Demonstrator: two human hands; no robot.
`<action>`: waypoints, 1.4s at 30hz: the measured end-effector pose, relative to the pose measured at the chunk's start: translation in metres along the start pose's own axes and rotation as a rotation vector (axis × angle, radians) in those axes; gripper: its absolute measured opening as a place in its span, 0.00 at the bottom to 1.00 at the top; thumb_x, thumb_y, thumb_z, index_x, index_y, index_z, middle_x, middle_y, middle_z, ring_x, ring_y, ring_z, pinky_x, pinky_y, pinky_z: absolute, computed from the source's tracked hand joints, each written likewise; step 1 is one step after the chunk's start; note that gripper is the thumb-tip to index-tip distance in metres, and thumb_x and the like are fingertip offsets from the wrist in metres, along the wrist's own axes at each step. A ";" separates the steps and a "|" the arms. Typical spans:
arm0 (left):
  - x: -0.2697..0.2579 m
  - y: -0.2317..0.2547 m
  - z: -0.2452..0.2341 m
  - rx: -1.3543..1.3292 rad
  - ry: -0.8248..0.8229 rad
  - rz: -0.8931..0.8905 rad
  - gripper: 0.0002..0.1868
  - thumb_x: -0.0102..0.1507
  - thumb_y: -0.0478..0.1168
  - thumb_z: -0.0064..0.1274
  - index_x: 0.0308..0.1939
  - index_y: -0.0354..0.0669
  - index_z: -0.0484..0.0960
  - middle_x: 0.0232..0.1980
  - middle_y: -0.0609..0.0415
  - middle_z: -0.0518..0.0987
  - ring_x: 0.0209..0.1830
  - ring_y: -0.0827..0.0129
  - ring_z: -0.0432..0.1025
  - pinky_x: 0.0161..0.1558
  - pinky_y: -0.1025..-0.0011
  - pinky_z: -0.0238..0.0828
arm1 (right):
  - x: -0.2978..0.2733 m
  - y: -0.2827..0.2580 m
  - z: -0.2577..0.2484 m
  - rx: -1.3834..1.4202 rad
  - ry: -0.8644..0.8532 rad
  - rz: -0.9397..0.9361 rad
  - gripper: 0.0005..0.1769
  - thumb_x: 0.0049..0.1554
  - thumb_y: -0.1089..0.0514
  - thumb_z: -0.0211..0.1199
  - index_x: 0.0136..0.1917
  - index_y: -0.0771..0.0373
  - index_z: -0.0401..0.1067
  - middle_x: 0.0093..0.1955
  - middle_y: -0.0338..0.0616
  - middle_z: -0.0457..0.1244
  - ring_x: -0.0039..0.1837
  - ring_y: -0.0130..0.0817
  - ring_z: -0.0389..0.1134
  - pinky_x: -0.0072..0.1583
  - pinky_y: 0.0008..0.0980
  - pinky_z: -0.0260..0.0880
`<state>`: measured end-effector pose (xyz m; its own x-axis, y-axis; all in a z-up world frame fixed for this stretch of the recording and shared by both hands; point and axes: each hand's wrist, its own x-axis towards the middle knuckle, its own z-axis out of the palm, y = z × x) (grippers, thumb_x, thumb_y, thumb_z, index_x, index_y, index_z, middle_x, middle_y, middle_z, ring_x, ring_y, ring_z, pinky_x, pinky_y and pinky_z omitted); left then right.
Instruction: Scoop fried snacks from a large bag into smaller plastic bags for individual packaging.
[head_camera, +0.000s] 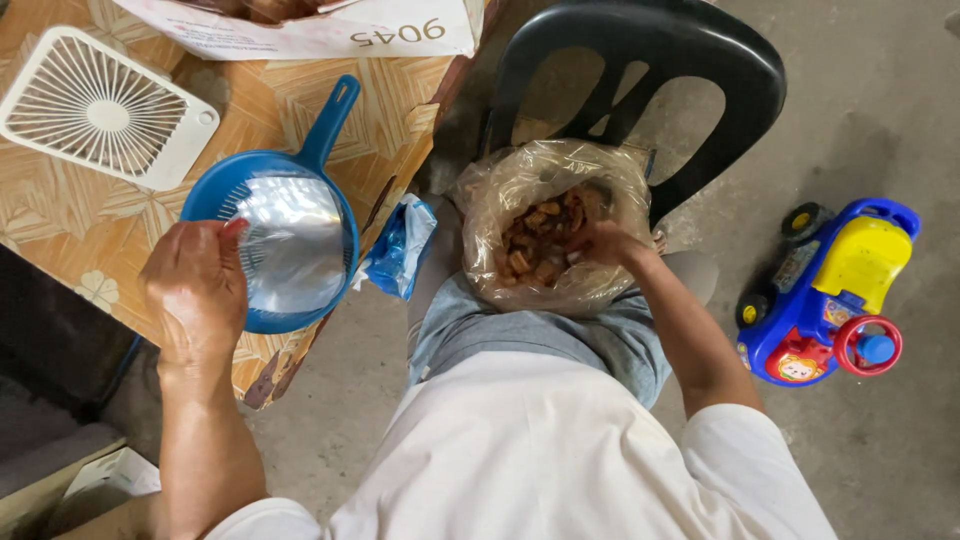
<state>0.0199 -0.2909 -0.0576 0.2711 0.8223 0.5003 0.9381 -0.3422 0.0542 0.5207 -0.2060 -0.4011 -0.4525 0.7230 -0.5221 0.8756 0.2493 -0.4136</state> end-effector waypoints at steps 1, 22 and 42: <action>0.005 0.004 -0.005 0.027 0.002 0.045 0.08 0.77 0.31 0.53 0.43 0.30 0.76 0.39 0.44 0.76 0.36 0.50 0.70 0.38 0.56 0.67 | -0.002 -0.001 -0.005 0.064 -0.108 -0.011 0.17 0.53 0.48 0.65 0.57 0.36 0.78 0.55 0.29 0.70 0.54 0.33 0.72 0.55 0.32 0.73; 0.059 0.125 -0.091 -0.729 -0.141 0.491 0.06 0.62 0.42 0.59 0.36 0.44 0.80 0.55 0.49 0.78 0.30 0.64 0.73 0.34 0.64 0.69 | 0.042 0.039 0.010 0.807 -0.353 0.202 0.21 0.50 0.67 0.65 0.57 0.53 0.77 0.51 0.45 0.70 0.48 0.39 0.70 0.48 0.33 0.73; 0.057 0.145 0.185 -0.972 -0.269 0.211 0.09 0.62 0.43 0.58 0.32 0.42 0.79 0.35 0.44 0.72 0.35 0.43 0.68 0.41 0.52 0.67 | -0.088 0.015 -0.186 0.857 0.203 -0.115 0.18 0.49 0.64 0.73 0.54 0.64 0.78 0.45 0.44 0.69 0.46 0.27 0.66 0.49 0.27 0.70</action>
<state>0.2108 -0.2096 -0.1812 0.5612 0.7366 0.3774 0.3182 -0.6130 0.7232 0.6047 -0.1460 -0.2226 -0.4200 0.8438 -0.3340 0.3620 -0.1817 -0.9143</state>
